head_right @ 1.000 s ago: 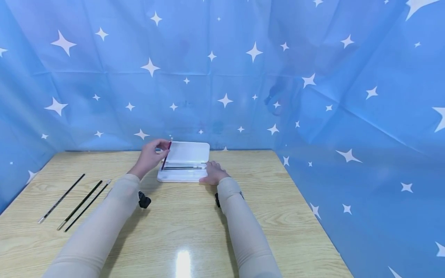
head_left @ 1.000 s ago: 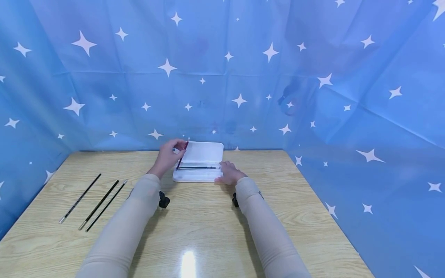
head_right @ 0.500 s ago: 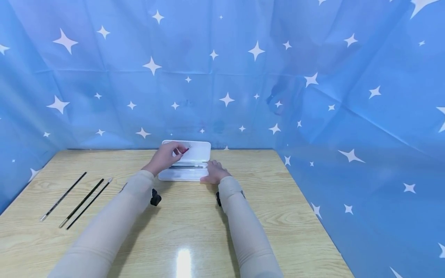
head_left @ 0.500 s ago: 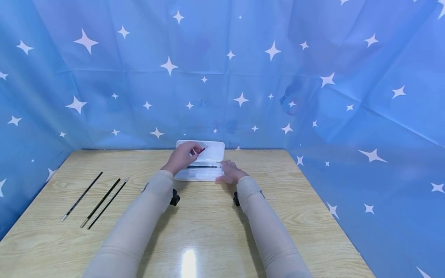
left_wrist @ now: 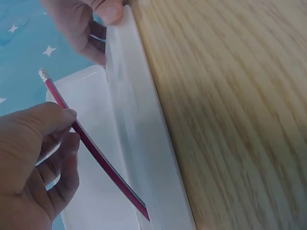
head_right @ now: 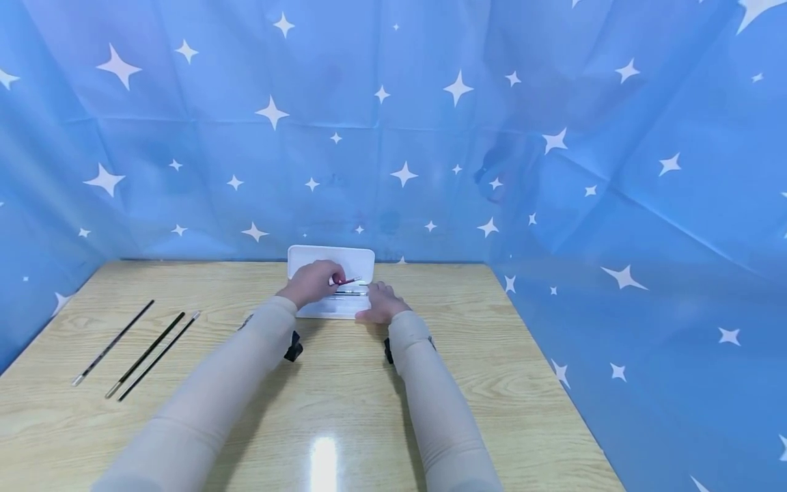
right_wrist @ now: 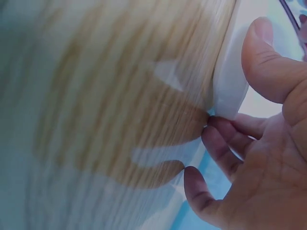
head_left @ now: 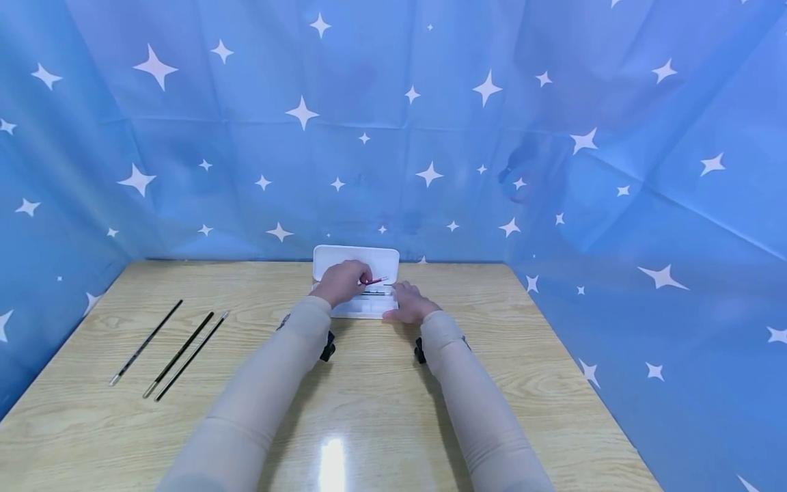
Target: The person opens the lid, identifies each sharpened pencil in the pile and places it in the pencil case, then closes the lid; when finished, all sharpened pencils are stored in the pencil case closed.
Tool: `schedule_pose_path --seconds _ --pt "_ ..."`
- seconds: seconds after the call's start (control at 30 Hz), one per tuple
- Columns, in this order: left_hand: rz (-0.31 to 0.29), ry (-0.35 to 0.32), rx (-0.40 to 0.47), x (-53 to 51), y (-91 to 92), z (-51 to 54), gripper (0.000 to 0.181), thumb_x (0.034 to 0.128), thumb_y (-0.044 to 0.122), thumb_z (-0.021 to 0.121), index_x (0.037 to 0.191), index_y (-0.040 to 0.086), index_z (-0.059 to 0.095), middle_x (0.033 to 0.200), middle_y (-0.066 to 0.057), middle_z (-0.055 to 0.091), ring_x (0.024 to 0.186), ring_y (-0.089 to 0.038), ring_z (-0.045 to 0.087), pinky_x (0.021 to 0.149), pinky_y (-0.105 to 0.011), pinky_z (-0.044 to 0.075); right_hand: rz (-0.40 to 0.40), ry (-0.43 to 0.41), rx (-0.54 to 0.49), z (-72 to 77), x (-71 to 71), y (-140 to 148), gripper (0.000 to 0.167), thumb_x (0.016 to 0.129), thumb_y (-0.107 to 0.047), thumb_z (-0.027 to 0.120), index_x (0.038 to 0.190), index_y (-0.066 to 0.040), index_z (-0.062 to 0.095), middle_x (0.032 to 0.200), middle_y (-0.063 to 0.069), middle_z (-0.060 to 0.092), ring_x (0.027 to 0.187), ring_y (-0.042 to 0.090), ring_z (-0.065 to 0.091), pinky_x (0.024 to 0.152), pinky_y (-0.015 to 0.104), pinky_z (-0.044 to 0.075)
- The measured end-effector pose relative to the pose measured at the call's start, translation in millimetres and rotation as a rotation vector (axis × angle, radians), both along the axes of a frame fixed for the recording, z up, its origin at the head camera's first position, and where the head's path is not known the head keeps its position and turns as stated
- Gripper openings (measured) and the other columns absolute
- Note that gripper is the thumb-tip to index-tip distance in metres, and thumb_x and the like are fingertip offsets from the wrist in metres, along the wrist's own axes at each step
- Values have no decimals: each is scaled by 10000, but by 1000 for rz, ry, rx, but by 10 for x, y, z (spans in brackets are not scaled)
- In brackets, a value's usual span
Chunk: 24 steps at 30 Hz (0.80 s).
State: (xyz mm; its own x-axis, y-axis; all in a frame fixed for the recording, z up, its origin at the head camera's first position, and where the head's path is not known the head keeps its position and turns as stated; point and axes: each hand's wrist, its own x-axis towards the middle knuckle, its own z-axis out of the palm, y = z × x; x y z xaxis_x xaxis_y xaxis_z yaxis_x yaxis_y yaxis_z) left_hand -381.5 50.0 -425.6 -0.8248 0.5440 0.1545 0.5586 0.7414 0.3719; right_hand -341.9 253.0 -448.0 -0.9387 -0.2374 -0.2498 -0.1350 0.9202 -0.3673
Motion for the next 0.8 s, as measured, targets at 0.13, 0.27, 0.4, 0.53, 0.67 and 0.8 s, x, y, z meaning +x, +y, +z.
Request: schedule_pose_path --seconds 0.13,0.27,0.4,0.53,0.67,0.8 --pt "11 -5 -34 14 7 -21 168 936 152 754 1102 140 734 1002 4 689 912 -174 608 874 -357 528 -2 3 -20 -16 -5 0 813 993 -397 656 1589 -27 244 1525 195 353 1397 353 328 1151 529 321" --pt "18 -13 -40 30 -24 -22 185 949 183 740 1129 144 727 1022 4 691 930 -173 614 868 -365 529 -12 2 -17 -31 -16 -1 834 986 -398 666 1592 -24 232 1530 192 352 1394 345 331 1150 520 323" --pt "15 -15 -20 15 -77 -24 208 951 180 733 1154 138 725 1029 3 691 938 -178 615 861 -378 529 -20 3 -8 -34 -25 -5 828 986 -391 668 1588 -19 238 1521 185 363 1367 331 348 1143 499 334" --pt "17 -17 10 -3 -138 -37 218 951 187 735 1162 136 730 1031 0 694 930 -183 612 875 -377 535 -38 -5 -23 -36 -21 -9 846 977 -407 676 1591 -27 235 1539 186 349 1386 334 336 1159 505 318" --pt "24 -8 50 -12 -200 -29 201 951 187 738 1146 136 739 1018 -5 694 913 -193 609 886 -377 542 -38 -1 -22 -36 -25 -9 849 975 -406 679 1591 -28 233 1549 186 343 1407 340 323 1170 502 306" --pt "52 18 75 -24 -285 5 187 971 192 707 1149 143 737 1036 -7 686 930 -199 606 878 -380 542 -28 6 2 -33 -23 -12 847 981 -408 669 1592 -22 228 1555 187 339 1423 341 318 1175 494 304"
